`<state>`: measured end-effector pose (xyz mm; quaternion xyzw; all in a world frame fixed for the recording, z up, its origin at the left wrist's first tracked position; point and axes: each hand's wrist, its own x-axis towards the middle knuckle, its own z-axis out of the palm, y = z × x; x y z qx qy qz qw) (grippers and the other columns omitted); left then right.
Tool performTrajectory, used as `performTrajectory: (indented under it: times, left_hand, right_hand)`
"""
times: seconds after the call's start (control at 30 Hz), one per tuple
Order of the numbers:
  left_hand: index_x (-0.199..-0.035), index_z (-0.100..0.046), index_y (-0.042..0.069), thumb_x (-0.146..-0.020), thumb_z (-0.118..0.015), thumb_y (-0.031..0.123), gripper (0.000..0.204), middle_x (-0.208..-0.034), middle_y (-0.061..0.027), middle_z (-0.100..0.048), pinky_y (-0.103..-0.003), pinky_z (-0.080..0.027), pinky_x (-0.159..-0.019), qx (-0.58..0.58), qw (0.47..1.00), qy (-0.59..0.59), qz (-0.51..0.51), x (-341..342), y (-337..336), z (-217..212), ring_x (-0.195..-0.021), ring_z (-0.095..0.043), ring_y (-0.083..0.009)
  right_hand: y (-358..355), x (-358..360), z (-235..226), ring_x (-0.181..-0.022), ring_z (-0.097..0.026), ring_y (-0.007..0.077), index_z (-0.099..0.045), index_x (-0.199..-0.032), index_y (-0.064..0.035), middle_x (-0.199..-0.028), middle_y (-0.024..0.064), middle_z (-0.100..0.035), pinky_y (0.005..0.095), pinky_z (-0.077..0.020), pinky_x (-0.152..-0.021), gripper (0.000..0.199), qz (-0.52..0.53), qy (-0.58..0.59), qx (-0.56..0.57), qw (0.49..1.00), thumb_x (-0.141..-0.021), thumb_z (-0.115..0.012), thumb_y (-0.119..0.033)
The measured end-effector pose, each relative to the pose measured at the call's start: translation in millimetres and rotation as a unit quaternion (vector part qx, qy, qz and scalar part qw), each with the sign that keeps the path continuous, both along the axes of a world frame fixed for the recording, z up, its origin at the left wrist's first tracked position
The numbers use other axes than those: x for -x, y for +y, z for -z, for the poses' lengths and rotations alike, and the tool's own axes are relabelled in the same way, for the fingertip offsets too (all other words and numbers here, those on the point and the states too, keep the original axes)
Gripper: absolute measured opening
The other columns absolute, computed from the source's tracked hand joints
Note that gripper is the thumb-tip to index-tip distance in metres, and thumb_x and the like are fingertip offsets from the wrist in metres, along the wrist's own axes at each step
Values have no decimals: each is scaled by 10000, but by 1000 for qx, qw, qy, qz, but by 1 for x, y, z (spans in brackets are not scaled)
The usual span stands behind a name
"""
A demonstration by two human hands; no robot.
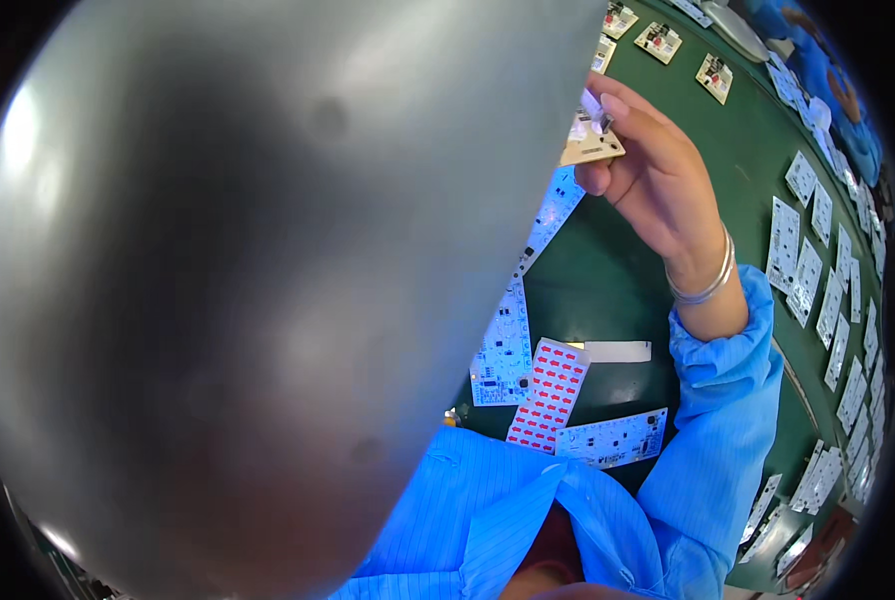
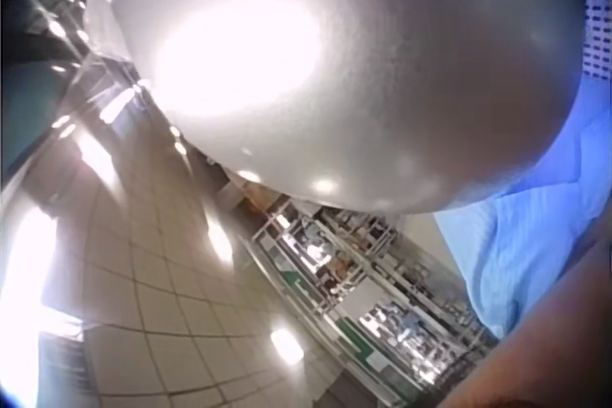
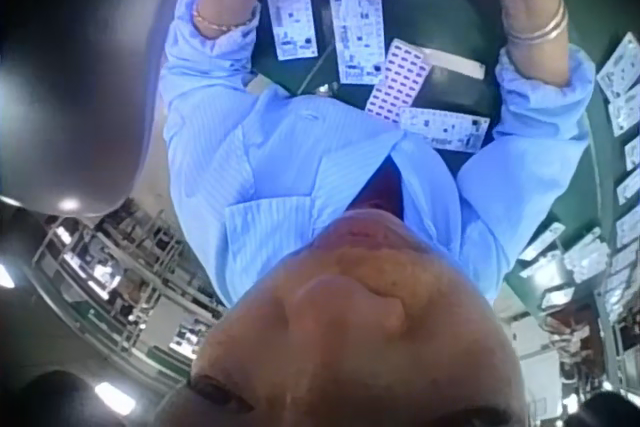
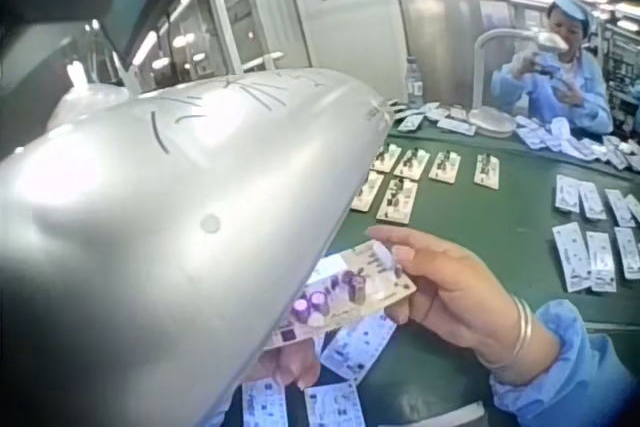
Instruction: Inspecting and organizing electronic circuit boards on an assembly line table.
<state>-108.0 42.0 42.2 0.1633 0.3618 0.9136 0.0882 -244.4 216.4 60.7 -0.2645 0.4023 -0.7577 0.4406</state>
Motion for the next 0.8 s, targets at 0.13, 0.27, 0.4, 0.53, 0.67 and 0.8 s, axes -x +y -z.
performTrajectory:
  times: [0.13,0.27,0.4,0.53,0.67,0.8]
  left_hand:
    - [-1208,-330,44,-800,-202,590,694,-841,-124,-539,-349,-352,-589,-23,1000,17,2,-6,2,-2,-616,-446,-195]
    - [-1212,-310,38,-809,-213,573,677,-796,-108,-522,-353,-347,-583,-45,999,10,-4,-7,3,0,-610,-437,-192]
    - [-1203,-302,26,-813,-215,566,671,-710,-92,-514,-339,-352,-547,-48,997,60,21,-9,8,-13,-560,-429,-180]
    - [-1174,-319,-2,-813,-228,562,676,-600,-57,-504,-306,-347,-476,-32,997,61,25,-5,8,-14,-488,-416,-152]
    - [-1148,-351,-24,-805,-245,566,691,-480,-8,-472,-257,-339,-445,37,981,-69,-175,-18,18,-17,-421,-403,-107]
    - [-1160,-348,-4,-809,-240,549,664,-553,-34,-500,-260,-354,-428,11,984,-73,-165,-9,19,-14,-417,-425,-111]
  right_hand:
    - [0,-2,-4,-549,-468,123,-441,-1092,36,-753,63,-535,222,-395,-517,324,-10,-70,22,997,-825,-441,-148]
    - [4,-4,-12,-541,-469,126,-451,-1079,32,-744,61,-535,226,-395,-513,310,-2,-81,33,996,-824,-442,-145]
    - [7,-15,-23,-580,-480,103,-419,-1096,28,-824,73,-535,206,-402,-509,334,0,-32,39,999,-824,-439,-166]
    - [12,-20,-28,-646,-510,88,-376,-1132,20,-863,77,-542,185,-412,-486,373,36,28,18,999,-827,-429,-188]
    - [17,-22,-24,-714,-538,102,-379,-1140,12,-859,76,-560,195,-440,-549,376,8,84,45,995,-829,-436,-191]
    - [16,-27,-25,-853,-543,128,-336,-1192,16,-978,110,-553,242,-424,-727,417,20,143,47,988,-833,-437,-169]
